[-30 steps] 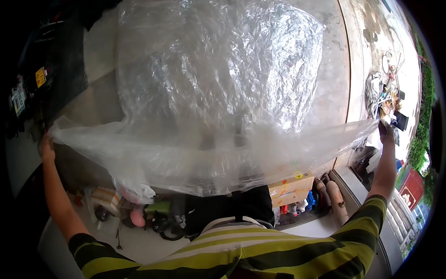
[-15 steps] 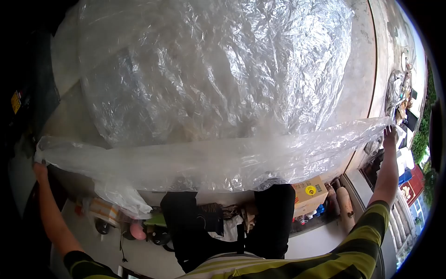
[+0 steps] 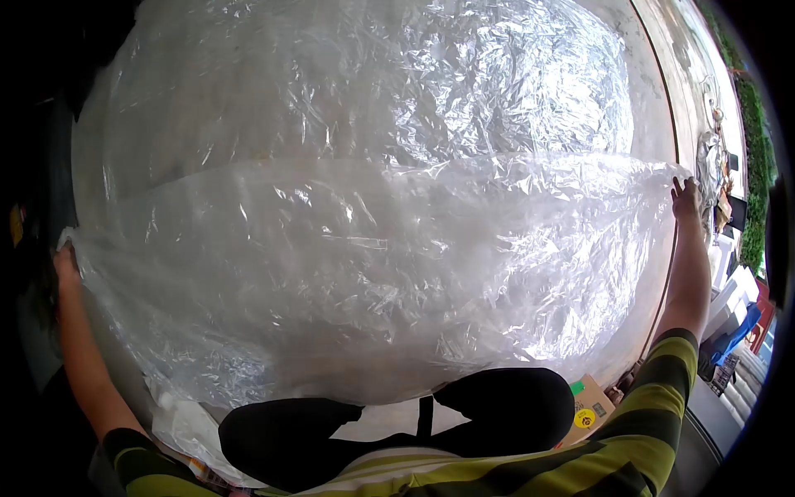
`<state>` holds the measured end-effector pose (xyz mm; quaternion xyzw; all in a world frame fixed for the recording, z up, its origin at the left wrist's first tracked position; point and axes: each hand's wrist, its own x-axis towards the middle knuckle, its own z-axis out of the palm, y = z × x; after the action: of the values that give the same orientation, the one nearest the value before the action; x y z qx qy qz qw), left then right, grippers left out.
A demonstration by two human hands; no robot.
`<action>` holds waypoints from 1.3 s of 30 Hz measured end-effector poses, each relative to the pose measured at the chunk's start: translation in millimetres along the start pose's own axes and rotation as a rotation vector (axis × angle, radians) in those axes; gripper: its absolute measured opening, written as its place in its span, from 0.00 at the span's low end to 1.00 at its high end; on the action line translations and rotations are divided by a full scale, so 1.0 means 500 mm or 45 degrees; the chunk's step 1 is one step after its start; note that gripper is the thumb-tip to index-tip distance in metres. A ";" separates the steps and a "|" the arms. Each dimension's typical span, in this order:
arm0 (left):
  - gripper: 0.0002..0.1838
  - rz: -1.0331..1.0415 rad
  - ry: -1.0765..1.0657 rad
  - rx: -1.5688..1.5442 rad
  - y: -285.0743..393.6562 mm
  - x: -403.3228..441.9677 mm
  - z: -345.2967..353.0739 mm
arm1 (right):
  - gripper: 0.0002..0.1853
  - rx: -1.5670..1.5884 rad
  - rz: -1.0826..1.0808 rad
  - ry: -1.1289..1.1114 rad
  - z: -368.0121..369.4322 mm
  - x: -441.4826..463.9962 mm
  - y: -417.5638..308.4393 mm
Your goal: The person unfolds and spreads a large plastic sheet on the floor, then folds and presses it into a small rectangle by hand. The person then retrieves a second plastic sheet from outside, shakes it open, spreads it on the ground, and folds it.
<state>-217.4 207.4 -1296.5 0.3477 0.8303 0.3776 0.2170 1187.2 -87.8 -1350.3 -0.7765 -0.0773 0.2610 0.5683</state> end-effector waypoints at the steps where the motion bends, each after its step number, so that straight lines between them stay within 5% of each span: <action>1: 0.30 0.126 0.089 0.230 0.013 -0.010 0.031 | 0.36 0.023 0.005 0.021 0.019 0.014 0.017; 3: 0.31 0.519 0.580 1.143 0.030 -0.095 0.134 | 0.41 0.036 0.061 0.153 0.062 0.036 0.065; 5: 0.32 0.980 0.788 1.224 0.052 -0.249 0.259 | 0.41 -0.149 0.086 0.296 0.060 0.035 0.116; 6: 0.30 1.050 0.459 0.869 0.045 -0.298 0.302 | 0.40 -0.145 0.198 0.479 0.085 0.008 0.127; 8: 0.25 1.047 -0.143 0.513 0.078 -0.468 0.396 | 0.34 -0.795 -0.381 0.689 0.193 -0.128 0.188; 10: 0.23 1.299 -0.415 0.804 0.130 -0.626 0.502 | 0.30 -1.188 -0.845 -0.107 0.298 -0.258 0.201; 11: 0.25 0.905 -0.685 0.728 0.192 -0.730 0.545 | 0.27 -1.204 -0.848 -0.377 0.349 -0.305 0.211; 13: 0.30 1.280 -0.684 0.825 0.149 -0.724 0.651 | 0.27 -1.051 -0.786 -0.848 0.498 -0.422 0.195; 15: 0.35 1.123 -0.735 0.954 0.159 -0.724 0.727 | 0.28 -1.204 -1.257 -0.836 0.624 -0.417 0.255; 20: 0.43 0.980 -0.783 0.988 0.150 -0.682 0.813 | 0.41 -1.691 -0.869 -0.975 0.793 -0.448 0.271; 22: 0.46 0.995 -0.810 0.925 0.139 -0.675 0.833 | 0.33 -1.688 -0.853 -0.934 0.794 -0.463 0.264; 23: 0.47 0.983 -0.810 0.862 0.143 -0.687 0.839 | 0.21 -1.656 -0.953 -0.889 0.785 -0.463 0.271; 26: 0.50 0.802 -0.998 0.910 0.155 -0.724 0.845 | 0.15 -1.755 -0.868 -1.039 0.776 -0.435 0.302; 32: 0.38 0.637 -0.898 0.978 0.107 -0.683 0.898 | 0.09 -1.697 -0.515 -1.239 0.782 -0.370 0.321; 33: 0.36 0.581 -0.865 0.958 0.109 -0.658 0.912 | 0.08 -1.528 -0.715 -1.072 0.795 -0.344 0.313; 35: 0.38 1.066 -0.447 0.458 0.159 -0.637 0.918 | 0.12 -1.319 -1.084 -0.750 0.827 -0.316 0.251; 36: 0.40 1.090 -0.340 0.352 0.218 -0.634 0.913 | 0.25 -0.870 -0.961 -0.713 0.838 -0.335 0.206; 37: 0.40 1.161 -0.301 0.233 0.277 -0.639 0.901 | 0.39 -0.762 -1.409 -0.495 0.863 -0.317 0.193; 38: 0.40 1.224 -0.254 0.113 0.314 -0.643 0.879 | 0.41 -0.667 -1.254 -0.588 0.868 -0.319 0.152; 39: 0.40 1.213 -0.252 0.117 0.324 -0.649 0.848 | 0.38 -0.670 -1.397 -0.529 0.859 -0.345 0.129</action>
<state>329.3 245.2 -1401.7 0.7325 0.5701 0.3629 0.0822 817.0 179.9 -1448.6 -0.6708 -0.6332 0.0498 0.3829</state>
